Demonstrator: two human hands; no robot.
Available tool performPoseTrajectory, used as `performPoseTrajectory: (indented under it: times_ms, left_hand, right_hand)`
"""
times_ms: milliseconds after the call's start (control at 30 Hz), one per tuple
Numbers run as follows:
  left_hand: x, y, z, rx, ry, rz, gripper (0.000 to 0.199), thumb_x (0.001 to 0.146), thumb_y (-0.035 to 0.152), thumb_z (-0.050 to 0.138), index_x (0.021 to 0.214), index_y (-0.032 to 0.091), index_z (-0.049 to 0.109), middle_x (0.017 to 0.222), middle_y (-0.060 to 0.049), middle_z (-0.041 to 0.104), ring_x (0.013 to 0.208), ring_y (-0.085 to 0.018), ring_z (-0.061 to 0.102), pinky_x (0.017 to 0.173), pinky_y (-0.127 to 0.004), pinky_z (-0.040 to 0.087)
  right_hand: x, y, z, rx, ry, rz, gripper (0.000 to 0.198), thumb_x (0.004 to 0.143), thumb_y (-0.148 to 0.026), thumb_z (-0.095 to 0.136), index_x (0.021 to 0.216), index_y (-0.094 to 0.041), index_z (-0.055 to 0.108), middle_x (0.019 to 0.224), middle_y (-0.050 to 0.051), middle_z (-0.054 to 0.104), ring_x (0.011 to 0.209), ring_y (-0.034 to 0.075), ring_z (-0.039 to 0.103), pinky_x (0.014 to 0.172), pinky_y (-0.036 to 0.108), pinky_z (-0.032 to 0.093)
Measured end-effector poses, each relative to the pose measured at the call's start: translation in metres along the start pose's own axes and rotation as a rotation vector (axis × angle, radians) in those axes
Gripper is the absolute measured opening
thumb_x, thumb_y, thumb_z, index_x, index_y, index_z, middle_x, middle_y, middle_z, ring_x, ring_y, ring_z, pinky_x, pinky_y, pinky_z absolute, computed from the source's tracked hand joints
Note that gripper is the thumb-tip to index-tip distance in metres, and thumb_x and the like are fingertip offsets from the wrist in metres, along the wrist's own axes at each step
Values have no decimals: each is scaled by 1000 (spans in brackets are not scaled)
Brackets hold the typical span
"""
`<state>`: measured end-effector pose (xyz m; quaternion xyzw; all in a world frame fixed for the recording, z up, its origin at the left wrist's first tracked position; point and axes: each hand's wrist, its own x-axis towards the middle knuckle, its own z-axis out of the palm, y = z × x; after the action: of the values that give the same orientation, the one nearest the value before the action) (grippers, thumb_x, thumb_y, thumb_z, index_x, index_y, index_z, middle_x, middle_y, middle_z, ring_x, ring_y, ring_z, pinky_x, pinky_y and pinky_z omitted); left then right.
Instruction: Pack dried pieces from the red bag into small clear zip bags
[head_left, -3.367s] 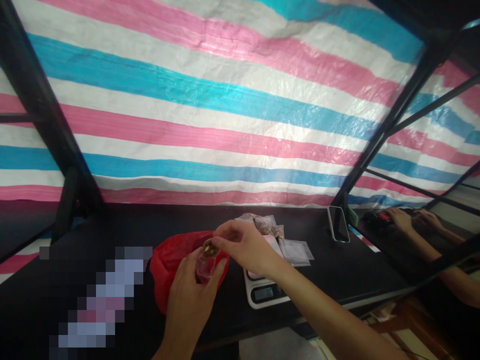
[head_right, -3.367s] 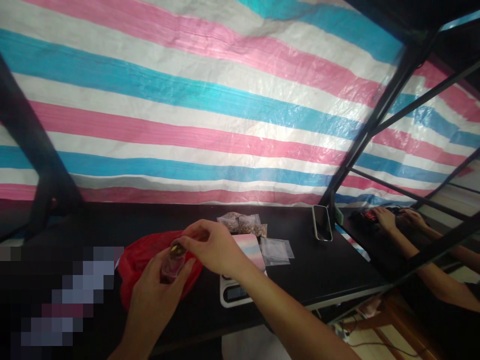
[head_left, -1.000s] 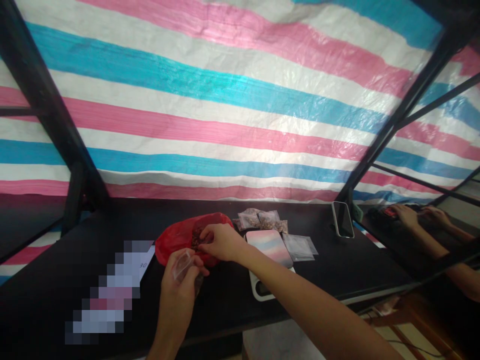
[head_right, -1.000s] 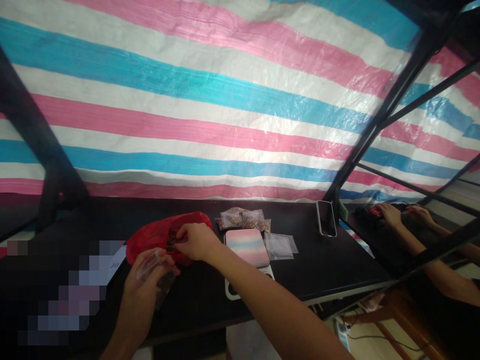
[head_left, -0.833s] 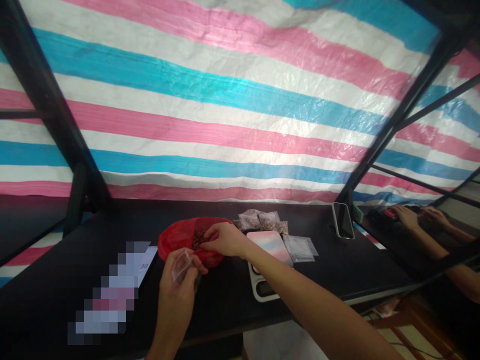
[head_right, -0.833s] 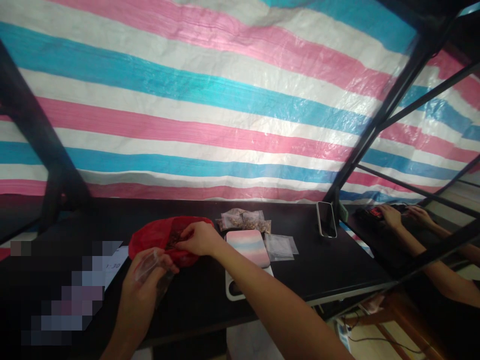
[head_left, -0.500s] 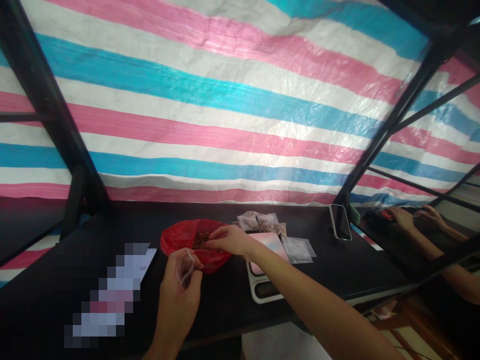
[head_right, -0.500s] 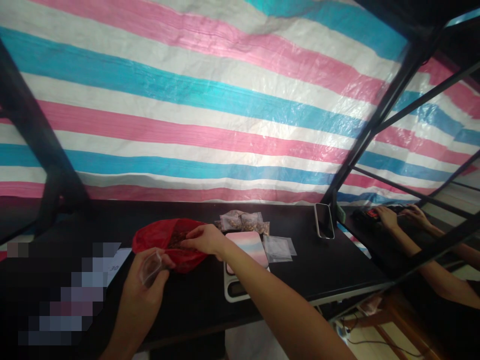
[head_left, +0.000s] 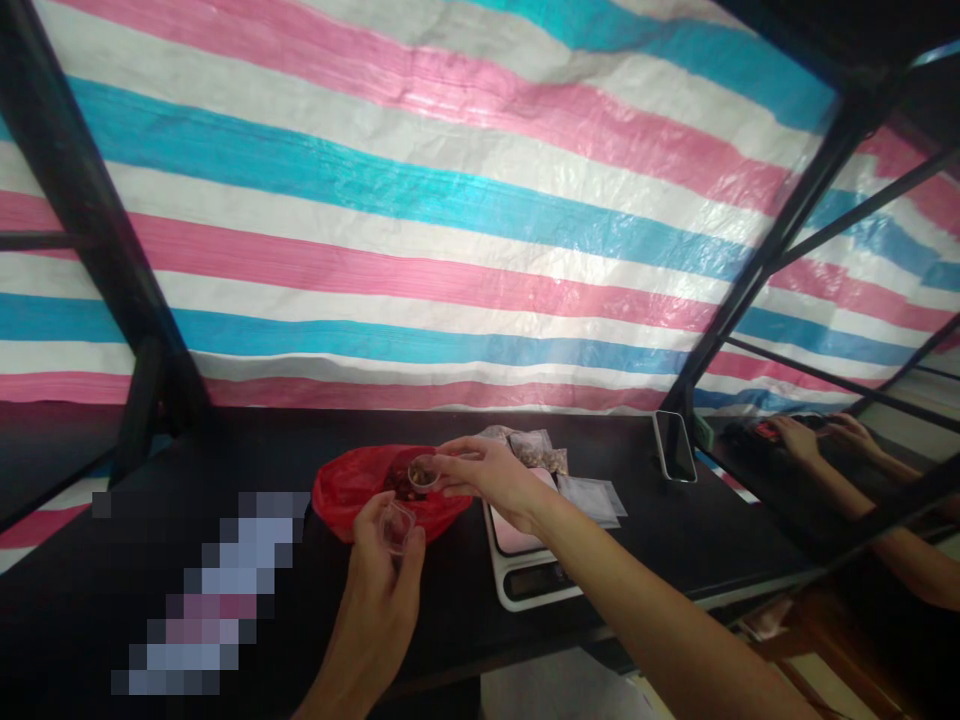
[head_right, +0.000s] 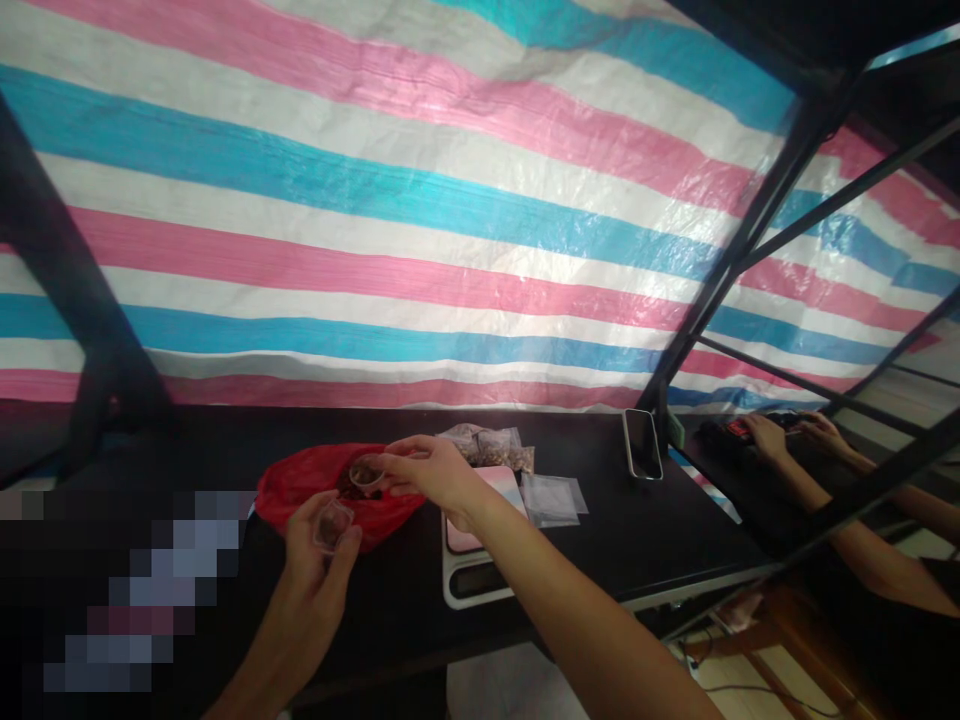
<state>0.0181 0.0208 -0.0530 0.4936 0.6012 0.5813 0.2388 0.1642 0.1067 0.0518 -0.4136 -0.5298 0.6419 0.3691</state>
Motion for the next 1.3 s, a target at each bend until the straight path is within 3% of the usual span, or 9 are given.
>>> performPoseTrajectory:
  times_ms: [133, 367, 467, 600, 733, 833, 933, 1100, 1300]
  left_hand:
    - [3, -1, 5, 3, -36, -19, 68, 90, 73, 59, 136, 23, 52, 132, -18, 69, 123, -38, 68, 111, -65, 51]
    - [6, 12, -1, 45, -35, -110, 67, 83, 76, 64, 125, 24, 58, 119, -19, 80, 108, -41, 79, 87, -54, 64]
    - [7, 12, -2, 35, -77, -133, 66, 83, 72, 66, 126, 23, 56, 109, -17, 82, 97, -40, 82, 76, -49, 65]
    - [8, 12, -1, -1, -62, -97, 65, 82, 70, 67, 125, 22, 56, 104, -16, 82, 92, -38, 82, 73, -47, 65]
    - [8, 20, -1, -9, -26, -139, 66, 79, 73, 67, 120, 23, 57, 101, -14, 82, 88, -37, 81, 72, -48, 64]
    - [7, 23, -2, -47, -1, -138, 64, 79, 72, 69, 119, 23, 57, 102, -12, 80, 90, -34, 80, 78, -48, 64]
    - [5, 18, -5, -74, 60, -97, 59, 84, 71, 68, 118, 25, 56, 103, -9, 78, 95, -32, 78, 88, -49, 63]
    - [2, 4, -16, -30, 58, -104, 62, 83, 79, 65, 114, 25, 58, 102, -9, 77, 92, -32, 76, 90, -51, 60]
    - [5, 10, -27, 41, 37, -198, 70, 76, 89, 60, 106, 26, 61, 93, -10, 77, 88, -35, 76, 87, -54, 60]
  right_hand:
    - [-17, -5, 4, -150, 24, -104, 23, 86, -32, 89, 98, -18, 76, 90, 3, 80, 80, 15, 75, 76, 26, 58]
    - [-40, 2, 23, -540, 151, -399, 20, 85, -16, 87, 100, -20, 75, 101, 2, 77, 95, 18, 72, 87, 30, 56]
    - [-48, 3, 25, -708, 90, -551, 23, 87, -8, 83, 103, -22, 74, 112, 2, 74, 107, 18, 70, 97, 30, 54]
    - [-53, 1, 23, -869, -23, -638, 27, 95, -8, 76, 116, -24, 72, 124, 4, 72, 115, 18, 68, 104, 32, 54]
    - [-52, -2, 21, -834, -33, -712, 25, 98, -9, 74, 117, -23, 71, 125, 4, 72, 118, 17, 68, 105, 31, 53]
    - [-43, -4, 21, -782, 67, -710, 18, 98, -11, 75, 110, -24, 73, 120, 2, 72, 114, 16, 69, 105, 29, 52]
    - [-23, -2, 22, -918, 165, -602, 12, 99, -15, 75, 108, -23, 72, 117, 4, 71, 106, 17, 70, 99, 30, 53]
    - [18, 13, 30, -1350, 63, -392, 16, 103, -23, 68, 119, -20, 71, 122, 10, 71, 105, 24, 73, 86, 33, 55]
    - [49, 33, 41, -1372, 95, -366, 22, 105, -15, 56, 122, -17, 69, 128, 16, 68, 115, 28, 71, 92, 36, 55]
